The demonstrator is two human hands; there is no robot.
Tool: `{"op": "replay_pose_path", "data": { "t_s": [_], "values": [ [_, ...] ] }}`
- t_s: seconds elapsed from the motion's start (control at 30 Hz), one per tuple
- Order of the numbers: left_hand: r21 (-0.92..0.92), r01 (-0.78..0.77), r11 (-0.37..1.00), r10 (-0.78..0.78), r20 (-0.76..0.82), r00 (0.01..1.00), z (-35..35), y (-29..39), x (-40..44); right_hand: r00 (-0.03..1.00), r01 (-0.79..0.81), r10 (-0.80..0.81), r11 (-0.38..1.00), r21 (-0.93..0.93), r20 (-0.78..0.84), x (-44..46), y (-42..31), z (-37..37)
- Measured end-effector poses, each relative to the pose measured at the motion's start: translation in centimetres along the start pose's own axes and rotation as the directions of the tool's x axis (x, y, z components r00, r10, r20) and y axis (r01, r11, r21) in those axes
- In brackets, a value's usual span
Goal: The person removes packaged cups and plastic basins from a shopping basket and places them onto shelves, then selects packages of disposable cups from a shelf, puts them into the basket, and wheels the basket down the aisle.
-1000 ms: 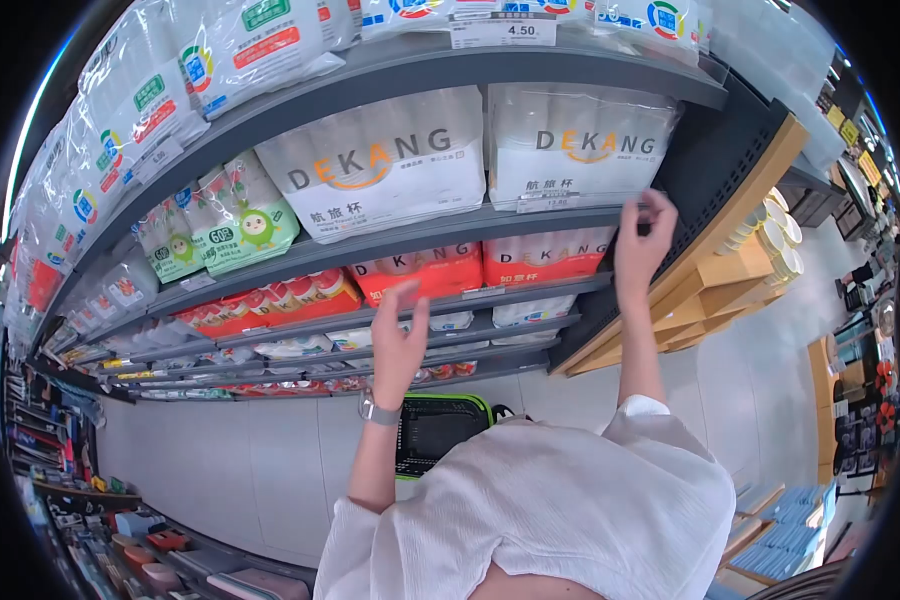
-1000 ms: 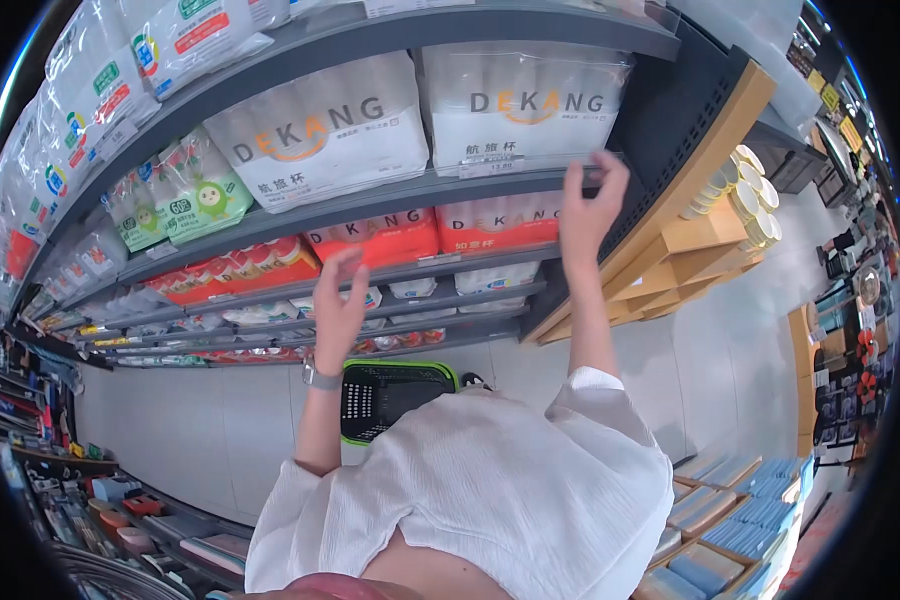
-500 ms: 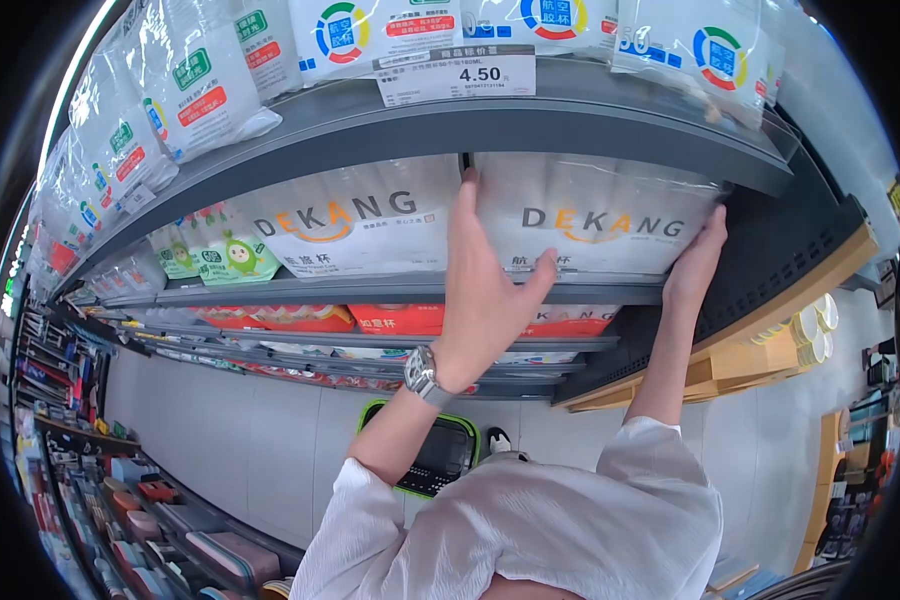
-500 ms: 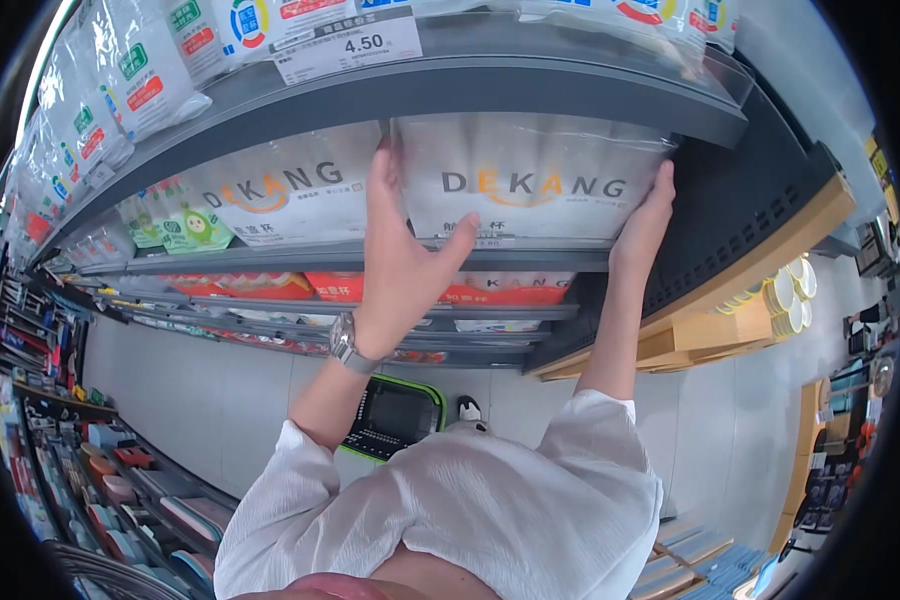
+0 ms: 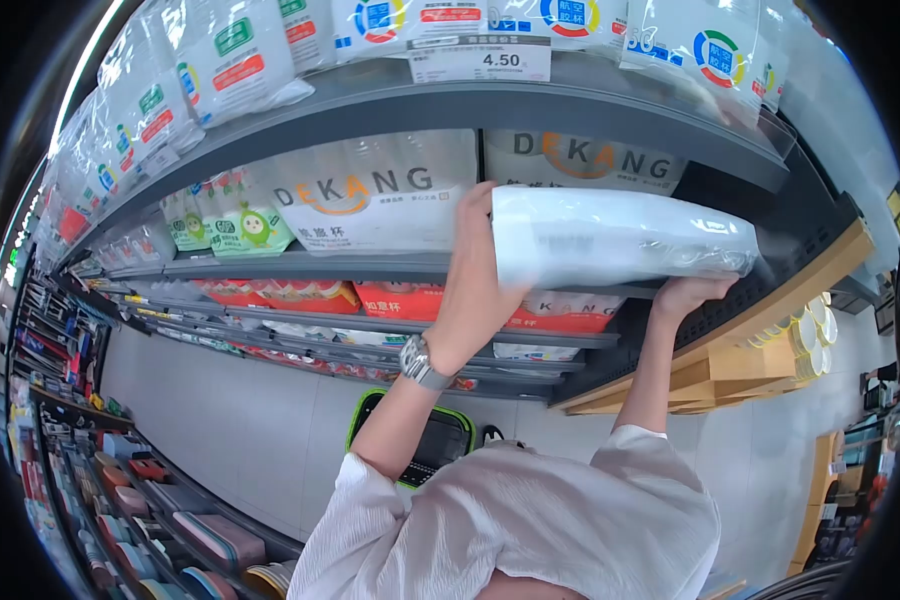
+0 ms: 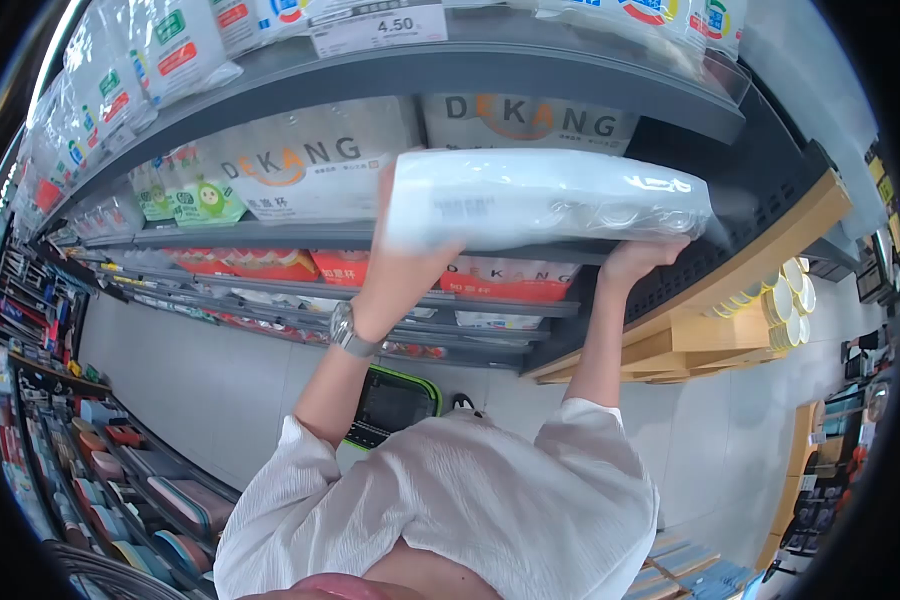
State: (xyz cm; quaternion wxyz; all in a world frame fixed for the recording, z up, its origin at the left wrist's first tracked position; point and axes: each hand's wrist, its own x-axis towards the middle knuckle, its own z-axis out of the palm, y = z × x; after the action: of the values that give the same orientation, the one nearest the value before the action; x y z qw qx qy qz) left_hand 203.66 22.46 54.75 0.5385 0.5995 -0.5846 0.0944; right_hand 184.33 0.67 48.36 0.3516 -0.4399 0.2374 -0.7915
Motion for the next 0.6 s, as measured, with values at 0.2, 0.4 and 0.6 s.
{"op": "replay_pose_path", "data": {
  "t_s": [0.2, 0.4, 0.6],
  "values": [
    [-0.212, 0.040, 0.976, -0.021, 0.091, 0.996, -2.4, 2.8, -2.2, 0.907, 0.241, -0.035, 0.861, -0.447, 0.421, -0.8, 4.2, -6.7],
    [-0.090, -0.161, 0.983, 0.158, -0.038, 0.987, -7.1, 5.3, -4.9, 0.861, 0.139, 0.123, 0.876, -0.461, 0.493, -3.9, 0.6, -9.7],
    [0.159, -0.065, 0.985, 0.081, -0.097, 0.992, -13.7, 3.2, -17.6, 0.864, 0.220, -0.075, 0.946, -0.239, 0.498, -11.2, -3.4, -7.3]
  ]
}}
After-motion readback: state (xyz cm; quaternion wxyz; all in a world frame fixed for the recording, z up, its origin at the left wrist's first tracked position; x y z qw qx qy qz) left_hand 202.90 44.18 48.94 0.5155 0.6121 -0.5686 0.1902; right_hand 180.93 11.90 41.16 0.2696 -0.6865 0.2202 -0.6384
